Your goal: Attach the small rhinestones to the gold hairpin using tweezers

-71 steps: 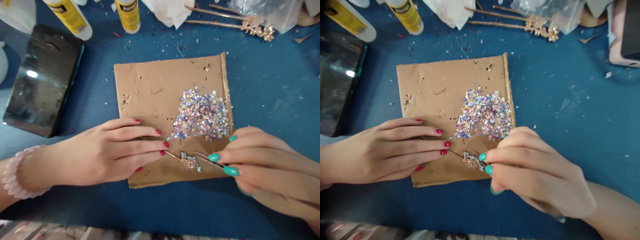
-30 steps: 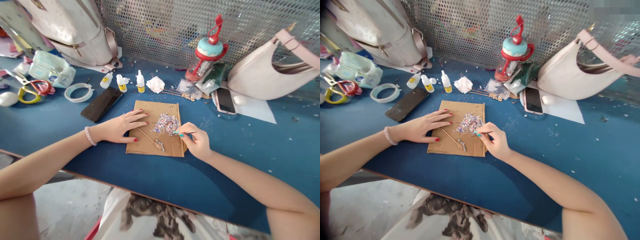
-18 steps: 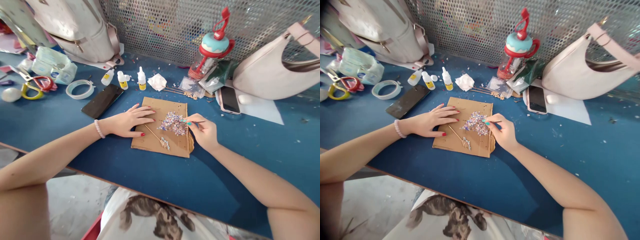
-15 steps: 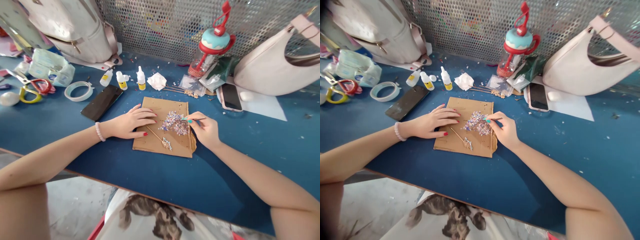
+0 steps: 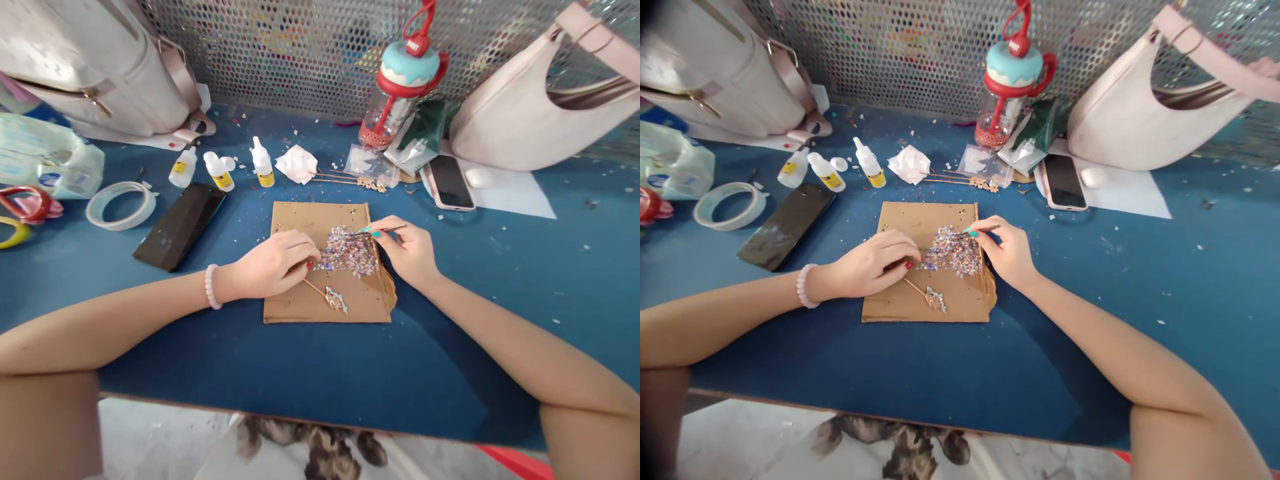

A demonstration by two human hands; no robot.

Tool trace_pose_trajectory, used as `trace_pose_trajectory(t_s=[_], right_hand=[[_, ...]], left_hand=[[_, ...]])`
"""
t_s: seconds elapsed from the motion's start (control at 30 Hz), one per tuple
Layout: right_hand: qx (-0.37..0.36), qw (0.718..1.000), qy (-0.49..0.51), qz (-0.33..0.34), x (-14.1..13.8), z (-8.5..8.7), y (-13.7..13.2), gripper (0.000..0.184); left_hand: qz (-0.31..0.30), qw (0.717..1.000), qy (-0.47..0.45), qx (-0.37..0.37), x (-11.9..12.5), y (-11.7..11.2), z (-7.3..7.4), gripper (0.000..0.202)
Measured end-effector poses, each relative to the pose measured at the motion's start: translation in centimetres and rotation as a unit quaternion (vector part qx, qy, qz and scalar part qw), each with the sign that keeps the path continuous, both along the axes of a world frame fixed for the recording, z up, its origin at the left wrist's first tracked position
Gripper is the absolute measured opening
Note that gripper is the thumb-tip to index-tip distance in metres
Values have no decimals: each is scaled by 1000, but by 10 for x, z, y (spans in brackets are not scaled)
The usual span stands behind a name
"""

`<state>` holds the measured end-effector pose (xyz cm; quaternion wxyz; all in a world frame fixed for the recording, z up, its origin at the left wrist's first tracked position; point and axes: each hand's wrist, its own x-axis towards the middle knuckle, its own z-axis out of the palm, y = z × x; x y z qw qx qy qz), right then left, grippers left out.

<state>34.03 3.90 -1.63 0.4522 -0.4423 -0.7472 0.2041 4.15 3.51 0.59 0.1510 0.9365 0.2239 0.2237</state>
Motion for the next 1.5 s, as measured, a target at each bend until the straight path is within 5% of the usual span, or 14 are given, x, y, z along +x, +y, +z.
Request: trace_pose_trajectory(t_s=[0.53,1.2,1.5], right_hand=[[34,990,-1,136,7,12,-12,10],[48,990,6,131,7,11,-13,19],[87,975,-32,201,5,19,-16,11]], left_hand=[[-19,999,-9,24,-7,-7,1,20],[-38,999,9,1,-10,-8,0,17],[-42,999,8,-1,-10,-8,1,17]])
